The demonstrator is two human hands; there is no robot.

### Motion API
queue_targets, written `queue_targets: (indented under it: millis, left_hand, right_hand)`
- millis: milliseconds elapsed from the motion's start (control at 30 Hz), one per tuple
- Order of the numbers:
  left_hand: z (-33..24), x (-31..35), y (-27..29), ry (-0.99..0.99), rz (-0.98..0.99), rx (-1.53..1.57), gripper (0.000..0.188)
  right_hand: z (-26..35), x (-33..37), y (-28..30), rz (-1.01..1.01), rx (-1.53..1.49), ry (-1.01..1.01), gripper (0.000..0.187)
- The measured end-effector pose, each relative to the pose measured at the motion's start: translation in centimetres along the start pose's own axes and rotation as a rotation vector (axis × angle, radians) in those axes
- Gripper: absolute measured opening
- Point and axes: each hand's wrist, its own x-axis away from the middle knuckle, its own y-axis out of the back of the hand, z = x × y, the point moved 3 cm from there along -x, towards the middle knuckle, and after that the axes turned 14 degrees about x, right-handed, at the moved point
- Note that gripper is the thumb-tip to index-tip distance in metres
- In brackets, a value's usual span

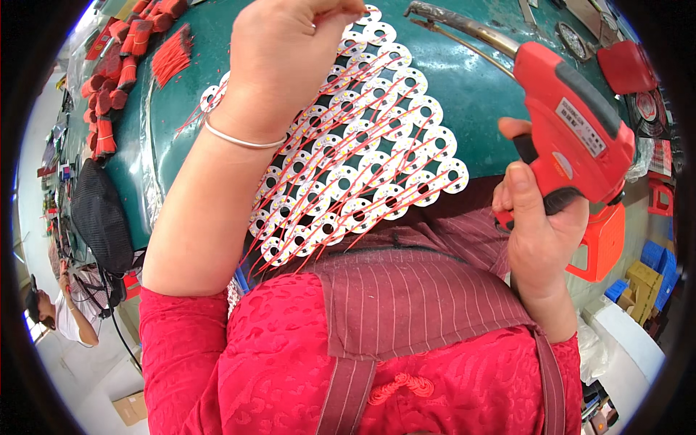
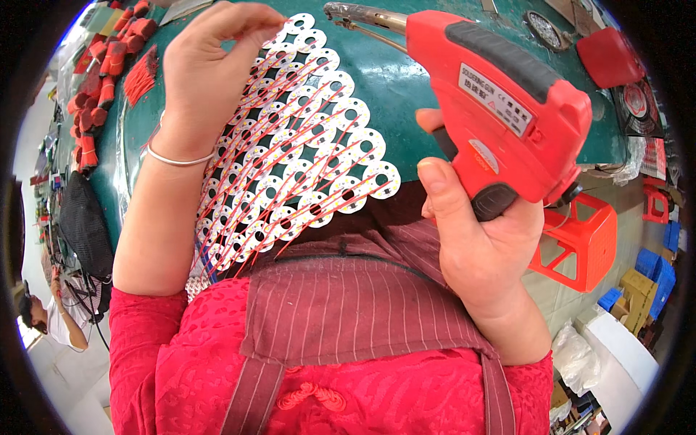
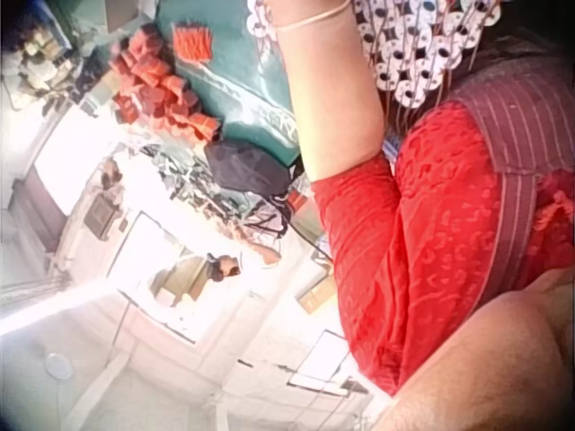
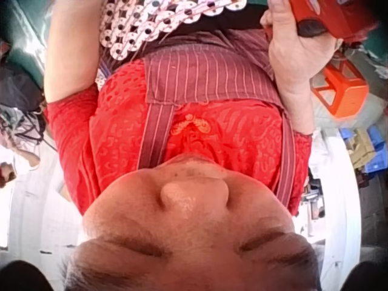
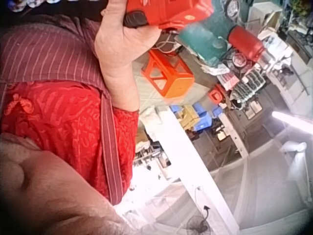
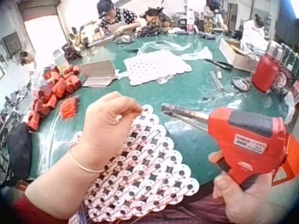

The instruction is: The person attaches wires to a panel of LED circuit boards by picking wires from a bundle and soldering them in place using a soldering gun.

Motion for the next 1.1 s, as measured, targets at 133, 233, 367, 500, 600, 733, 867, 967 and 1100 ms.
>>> queue_targets:
  millis: [133,233,367,500,600,733,867,967,1100]
  left_hand:
    - [0.6,0.6,-0.3,0.171,0.182,-0.245,0.012]
    - [0.5,0.8,-0.5,0.179,0.226,-0.303,0.012]
    - [-0.5,0.8,-0.9,0.023,0.223,-0.389,0.012]
    - [-1.0,0.9,-0.9,0.001,0.199,-0.417,0.011]
    - [-1.2,0.8,-1.0,-0.015,0.199,-0.414,0.008]
    - [-1.6,0.8,-1.0,0.02,0.22,-0.387,0.007]
    - [-1.6,0.9,-1.0,0.036,0.221,-0.355,0.007]
    - [-1.5,0.9,-1.1,0.047,0.232,-0.366,0.008]
    - [-1.4,1.0,-1.2,0.061,0.224,-0.351,0.01]
  right_hand:
    - [-0.1,0.0,0.0,0.006,0.006,0.004,0.025]
    - [0.1,0.0,-0.1,-0.006,-0.012,-0.014,0.022]
    - [0.1,0.0,0.0,-0.001,0.022,-0.015,0.018]
    - [0.1,-0.1,0.0,0.022,0.036,-0.017,0.018]
    - [0.1,-0.1,-0.1,0.019,0.032,-0.015,0.018]
    - [0.3,-0.2,-0.2,0.003,0.012,-0.011,0.019]
    - [0.1,-0.2,-0.2,0.013,0.014,0.004,0.02]
    - [0.0,-0.2,-0.1,0.036,0.016,0.02,0.022]
    - [0.0,-0.2,-0.3,0.034,0.023,0.002,0.02]
